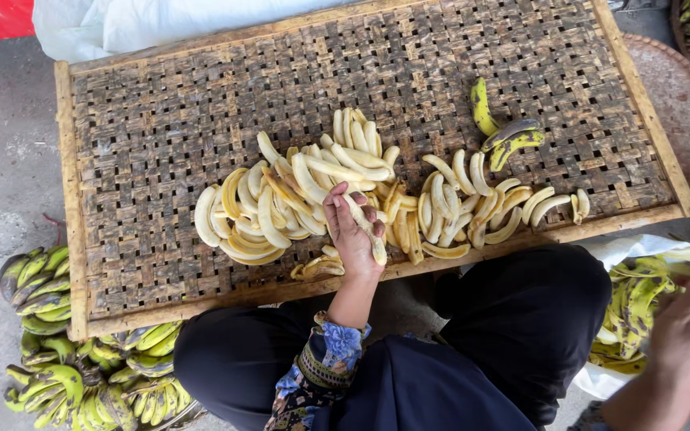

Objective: The person sits on the ground with a woven bamboo tray and uses a small knife to peel bananas one at a time, cutting the peel and removing it by hand. Peeled bananas are placed on the tray while unpeeled bananas are taken from surrounding baskets and peels are discarded to the side.

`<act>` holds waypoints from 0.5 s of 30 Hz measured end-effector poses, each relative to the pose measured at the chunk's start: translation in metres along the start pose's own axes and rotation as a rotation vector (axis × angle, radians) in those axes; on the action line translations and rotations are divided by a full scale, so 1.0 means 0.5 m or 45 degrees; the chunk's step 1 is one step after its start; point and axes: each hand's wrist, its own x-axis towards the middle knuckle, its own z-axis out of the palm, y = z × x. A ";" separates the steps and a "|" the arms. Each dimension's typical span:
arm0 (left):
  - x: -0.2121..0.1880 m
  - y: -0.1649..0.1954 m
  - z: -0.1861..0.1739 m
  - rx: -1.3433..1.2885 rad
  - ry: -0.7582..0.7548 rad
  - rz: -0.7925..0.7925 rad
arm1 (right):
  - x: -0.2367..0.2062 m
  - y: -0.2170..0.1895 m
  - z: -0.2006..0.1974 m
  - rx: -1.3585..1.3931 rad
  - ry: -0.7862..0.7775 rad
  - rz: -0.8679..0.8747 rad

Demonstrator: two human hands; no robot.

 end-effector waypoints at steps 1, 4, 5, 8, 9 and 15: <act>-0.002 0.004 0.001 0.016 0.000 0.042 | -0.017 -0.038 0.022 0.152 -0.064 -0.041; -0.005 0.013 0.005 -0.009 -0.003 0.059 | -0.081 -0.159 0.116 0.500 -0.409 -0.115; -0.005 0.017 0.004 -0.016 0.002 0.060 | -0.095 -0.195 0.145 0.575 -0.537 -0.066; -0.005 0.031 -0.002 -0.038 0.035 0.047 | -0.093 -0.272 0.173 0.992 -0.725 0.093; -0.003 0.037 -0.005 -0.047 0.056 0.038 | -0.091 -0.286 0.175 1.170 -0.753 0.149; 0.023 0.074 -0.030 -0.180 0.072 0.060 | -0.024 -0.225 0.063 0.562 -0.321 -0.102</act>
